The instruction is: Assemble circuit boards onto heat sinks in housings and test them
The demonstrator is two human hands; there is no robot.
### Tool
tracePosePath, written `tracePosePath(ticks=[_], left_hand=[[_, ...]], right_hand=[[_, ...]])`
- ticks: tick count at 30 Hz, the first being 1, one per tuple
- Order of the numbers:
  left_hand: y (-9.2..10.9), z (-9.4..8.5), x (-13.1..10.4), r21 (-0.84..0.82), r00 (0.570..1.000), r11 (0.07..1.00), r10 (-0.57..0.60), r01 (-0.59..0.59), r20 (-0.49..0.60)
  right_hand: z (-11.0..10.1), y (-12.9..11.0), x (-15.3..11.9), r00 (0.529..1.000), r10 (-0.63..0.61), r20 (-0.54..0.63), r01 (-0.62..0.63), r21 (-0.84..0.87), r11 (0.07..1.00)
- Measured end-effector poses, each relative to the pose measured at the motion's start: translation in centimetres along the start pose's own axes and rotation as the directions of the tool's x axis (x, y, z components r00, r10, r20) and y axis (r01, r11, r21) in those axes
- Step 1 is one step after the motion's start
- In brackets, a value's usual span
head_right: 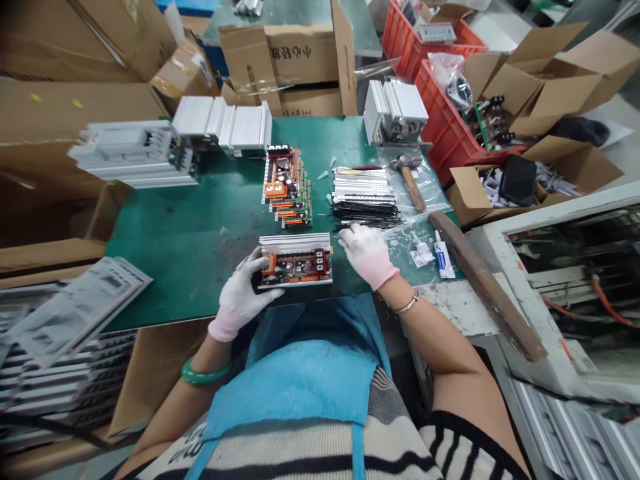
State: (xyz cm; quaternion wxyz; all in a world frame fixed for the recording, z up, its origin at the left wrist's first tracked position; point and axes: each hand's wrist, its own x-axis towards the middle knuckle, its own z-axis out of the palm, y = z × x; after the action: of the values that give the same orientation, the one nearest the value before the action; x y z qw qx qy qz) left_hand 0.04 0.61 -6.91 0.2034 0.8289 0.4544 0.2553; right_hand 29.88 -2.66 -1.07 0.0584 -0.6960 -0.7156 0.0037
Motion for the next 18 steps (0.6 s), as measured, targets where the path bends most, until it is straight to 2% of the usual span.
tracePosePath(ticks=[4,10,13,16,18], left_hand=[[-0.1,0.0,-0.1,0.001,1.0,1.0,0.011,-0.011,-0.014],[-0.1,-0.1,0.0,-0.019,0.997,0.998,0.063,-0.064,-0.049],[0.0,-0.2,0.0,-0.031,0.997,0.998,0.06,-0.061,-0.047],[0.1,-0.7,-0.1,-0.093,0.999,0.996,-0.002,-0.001,-0.041],[0.1,-1.4,-0.5,-0.177,0.99,0.981,-0.102,0.082,-0.102]], right_hand=[[0.2,-0.2,-0.5,0.997,-0.007,-0.078,0.008,0.012,1.0],[0.7,-3.2,-2.3,0.999,-0.001,0.035,-0.001,0.049,0.999],[0.4,-3.6,-2.6,0.999,0.009,0.05,-0.011,0.041,0.999],[-0.2,-2.5,-3.8,0.998,0.053,-0.043,-0.05,0.079,0.996],[-0.9,-0.9,-5.6,0.983,0.1,-0.157,-0.082,0.118,0.99]])
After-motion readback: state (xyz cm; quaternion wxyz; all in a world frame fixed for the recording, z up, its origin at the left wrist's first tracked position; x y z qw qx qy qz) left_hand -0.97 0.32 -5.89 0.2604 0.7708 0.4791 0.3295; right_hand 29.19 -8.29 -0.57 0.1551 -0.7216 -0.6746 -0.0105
